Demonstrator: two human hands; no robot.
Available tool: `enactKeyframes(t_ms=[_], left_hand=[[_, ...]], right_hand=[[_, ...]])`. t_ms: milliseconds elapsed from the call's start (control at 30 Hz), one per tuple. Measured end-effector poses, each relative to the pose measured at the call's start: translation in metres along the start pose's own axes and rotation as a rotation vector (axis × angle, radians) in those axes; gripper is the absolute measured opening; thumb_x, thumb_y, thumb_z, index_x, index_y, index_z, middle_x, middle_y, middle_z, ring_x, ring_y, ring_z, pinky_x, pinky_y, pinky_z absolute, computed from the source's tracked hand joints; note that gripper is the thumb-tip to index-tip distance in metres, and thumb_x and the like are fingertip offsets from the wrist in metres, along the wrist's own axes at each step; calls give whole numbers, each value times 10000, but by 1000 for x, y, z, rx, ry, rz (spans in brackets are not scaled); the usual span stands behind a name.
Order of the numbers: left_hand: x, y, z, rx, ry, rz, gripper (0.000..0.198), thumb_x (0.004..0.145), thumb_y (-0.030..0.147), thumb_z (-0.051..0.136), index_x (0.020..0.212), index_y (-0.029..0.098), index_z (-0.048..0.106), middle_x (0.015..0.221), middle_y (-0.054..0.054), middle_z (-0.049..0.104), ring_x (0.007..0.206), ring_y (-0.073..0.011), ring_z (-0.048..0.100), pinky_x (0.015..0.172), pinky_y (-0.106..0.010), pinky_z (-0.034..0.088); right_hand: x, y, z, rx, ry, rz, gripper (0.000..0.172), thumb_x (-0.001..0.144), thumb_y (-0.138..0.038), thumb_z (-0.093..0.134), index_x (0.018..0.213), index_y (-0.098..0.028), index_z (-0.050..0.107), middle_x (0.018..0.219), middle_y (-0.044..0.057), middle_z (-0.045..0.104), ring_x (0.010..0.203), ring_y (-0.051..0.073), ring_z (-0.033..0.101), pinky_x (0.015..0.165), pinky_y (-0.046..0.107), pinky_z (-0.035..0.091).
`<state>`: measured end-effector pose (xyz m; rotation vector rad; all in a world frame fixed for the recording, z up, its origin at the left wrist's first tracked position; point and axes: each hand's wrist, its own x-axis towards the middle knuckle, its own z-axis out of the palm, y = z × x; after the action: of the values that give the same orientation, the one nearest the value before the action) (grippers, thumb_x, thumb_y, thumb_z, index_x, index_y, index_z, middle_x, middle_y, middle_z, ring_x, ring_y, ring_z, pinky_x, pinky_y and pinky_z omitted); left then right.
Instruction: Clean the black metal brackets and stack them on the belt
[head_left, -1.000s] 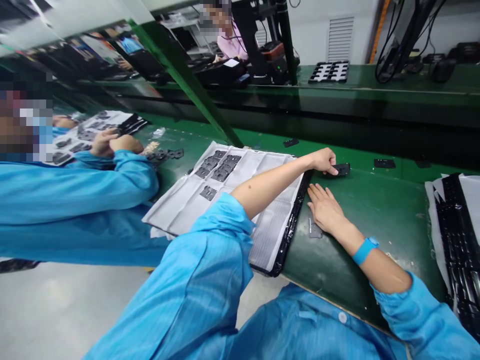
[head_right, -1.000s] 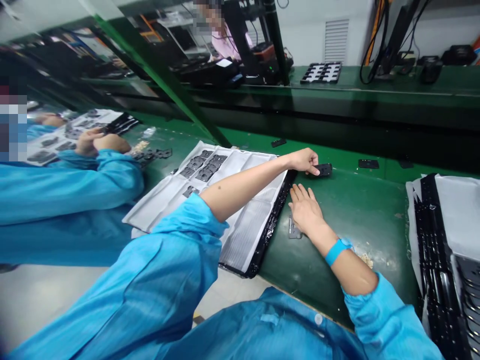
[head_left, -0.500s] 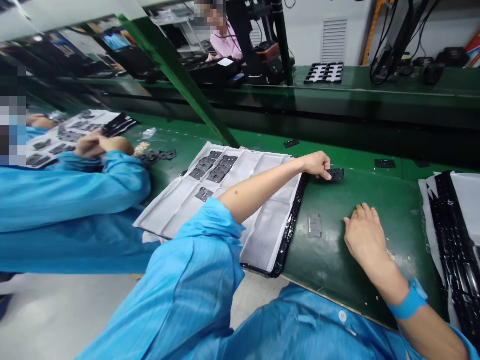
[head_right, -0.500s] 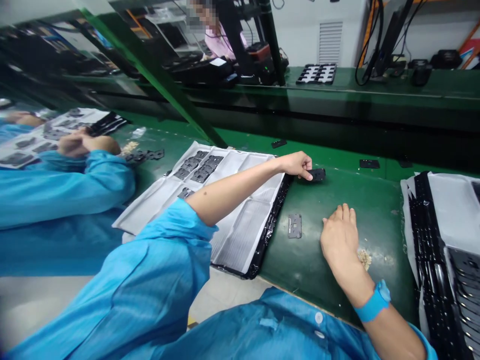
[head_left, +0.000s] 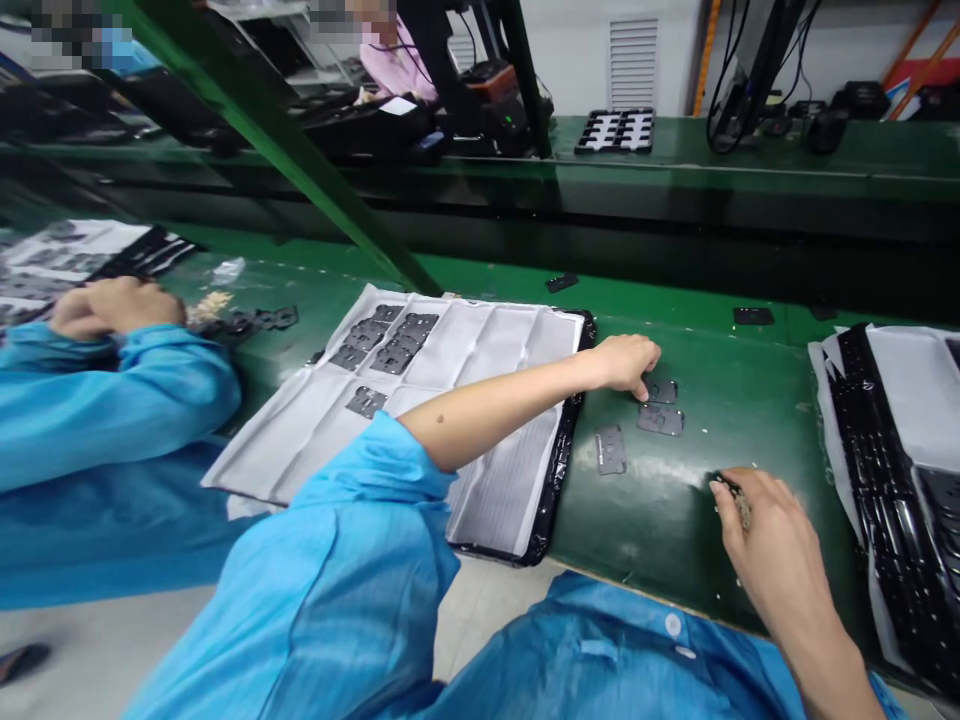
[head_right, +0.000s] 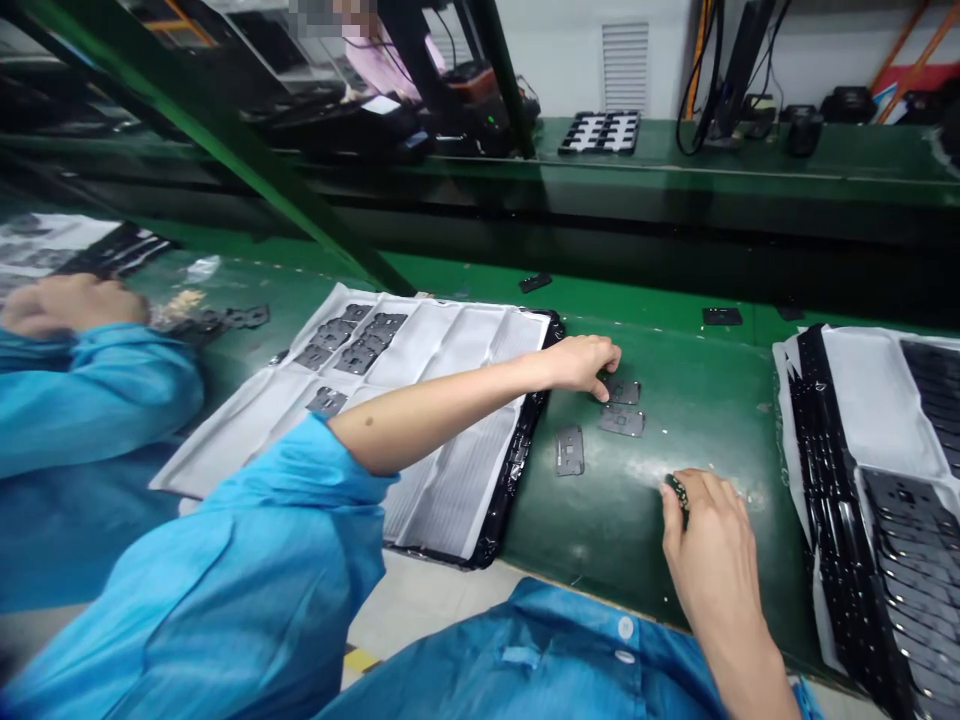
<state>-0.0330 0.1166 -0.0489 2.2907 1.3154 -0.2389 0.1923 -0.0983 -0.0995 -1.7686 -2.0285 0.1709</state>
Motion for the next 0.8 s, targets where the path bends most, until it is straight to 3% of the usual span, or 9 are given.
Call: enactKeyframes(t_ms=[133, 300, 400, 600, 800], left_hand=[[-21, 11, 14, 111, 48, 92, 488, 808, 393, 917, 1184, 201, 671, 1331, -98, 692, 1152, -293, 699, 846, -319, 486], [-35, 23, 41, 143, 81, 163, 411, 873, 363, 883, 1164, 161, 673, 1256, -138, 685, 1157, -311, 688, 886, -346, 500], [-36, 23, 47, 103, 54, 143, 376, 873, 328, 880, 1139, 157, 677, 1266, -151, 682, 1141, -308, 693, 882, -347, 502], [-33, 13, 41, -58, 21, 148, 141, 910, 244, 813, 943, 199, 683, 1079, -64, 764, 985, -242, 713, 748, -291, 443], [-6, 3, 22, -83, -9, 177, 105, 899, 164, 781, 844, 186, 695, 866, -19, 751, 823, -183, 684, 679, -260, 397]], right_hand=[[1, -5, 9, 113, -20, -30, 397, 1128, -402, 415, 1154, -159, 728, 1135, 171, 791, 1035, 344, 718, 964, 497, 553], [8, -17, 17, 196, -38, -87, 311, 1110, -305, 448, 1155, -171, 725, 1125, 156, 786, 1045, 327, 715, 975, 484, 552], [6, -17, 20, 244, -30, -92, 280, 1104, -294, 470, 1144, -178, 722, 1118, 148, 782, 1039, 313, 719, 969, 470, 557], [-3, -8, 25, 269, -25, -68, 276, 1097, -289, 482, 1186, -184, 721, 1166, 155, 779, 1093, 314, 718, 1011, 474, 553], [13, -2, 44, 53, -43, -114, 452, 1080, -237, 429, 1457, -77, 619, 1547, 234, 636, 1465, 376, 559, 1176, 566, 456]])
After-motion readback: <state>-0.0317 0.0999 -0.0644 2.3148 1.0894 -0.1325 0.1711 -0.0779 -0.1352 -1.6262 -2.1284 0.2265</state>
